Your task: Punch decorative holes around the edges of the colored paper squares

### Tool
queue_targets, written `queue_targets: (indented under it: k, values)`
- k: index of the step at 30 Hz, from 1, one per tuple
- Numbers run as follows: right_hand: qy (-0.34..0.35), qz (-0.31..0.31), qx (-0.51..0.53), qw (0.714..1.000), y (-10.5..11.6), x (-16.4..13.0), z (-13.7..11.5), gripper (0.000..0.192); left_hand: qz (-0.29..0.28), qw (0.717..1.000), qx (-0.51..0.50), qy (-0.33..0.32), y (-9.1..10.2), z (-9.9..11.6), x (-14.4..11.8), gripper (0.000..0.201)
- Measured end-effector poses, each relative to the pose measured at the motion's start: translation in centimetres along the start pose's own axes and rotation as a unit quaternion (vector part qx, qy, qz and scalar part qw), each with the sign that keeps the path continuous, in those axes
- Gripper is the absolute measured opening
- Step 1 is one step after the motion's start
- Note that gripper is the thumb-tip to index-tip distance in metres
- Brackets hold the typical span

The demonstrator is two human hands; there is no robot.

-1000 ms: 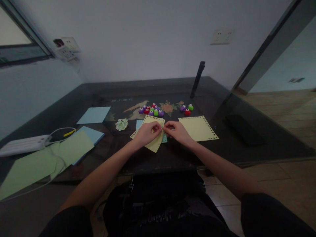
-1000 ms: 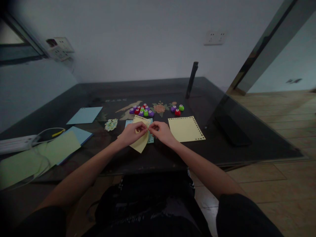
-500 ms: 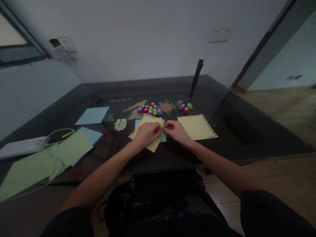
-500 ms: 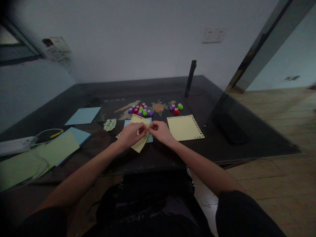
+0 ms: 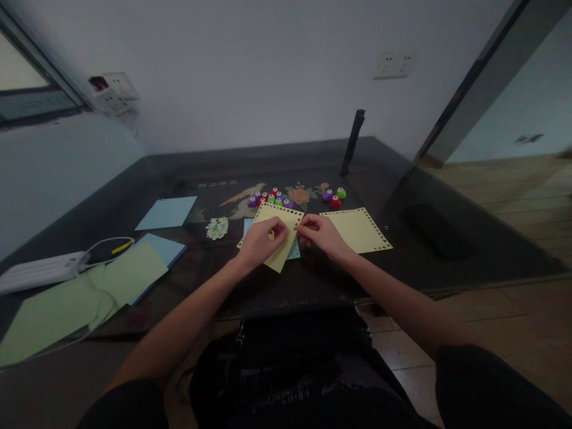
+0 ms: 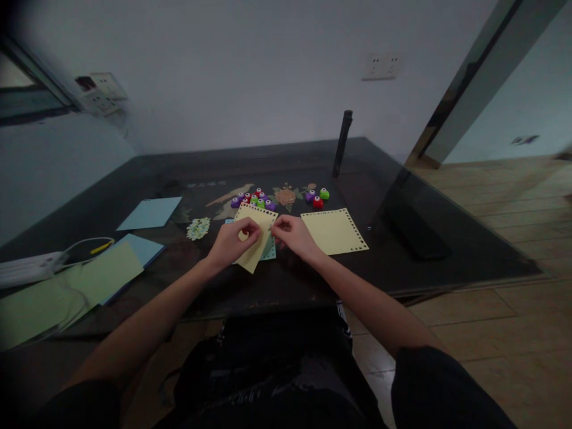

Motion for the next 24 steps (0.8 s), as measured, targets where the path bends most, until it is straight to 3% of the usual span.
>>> queue_targets:
  k: [5,9,12,17,24]
  values:
    - [0.029,0.044,0.062,0.997,2.4,0.4,-1.6,0.021,0.023,0.996,-0.068,0.059,0.3,-1.1,0.6,0.007]
    - [0.052,0.118,0.116,0.985,5.8,0.2,-3.4,0.017,-0.031,0.991,-0.09,0.088,-1.2,-2.0,0.9,0.011]
    - [0.077,0.165,0.134,0.974,8.3,-0.4,-4.5,0.015,-0.093,0.992,-0.06,0.059,-3.0,-2.0,1.2,0.011]
    - [0.112,0.217,0.141,0.959,11.6,-1.9,-5.1,0.013,-0.134,0.989,0.063,-0.011,-5.4,-1.4,2.4,0.013]
    - [0.138,0.231,0.175,0.947,13.3,-3.5,-4.4,0.013,-0.142,0.97,0.177,-0.083,-6.4,-0.2,2.8,0.019]
Point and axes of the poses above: each hand's wrist, its own x-axis towards the middle knuckle, its own y-axis out of the back of the hand, z = x × y, the point moved 3 cm from there along x, towards the middle knuckle, and after that the axes turned 8 degrees about z, right-handed, at the moved point
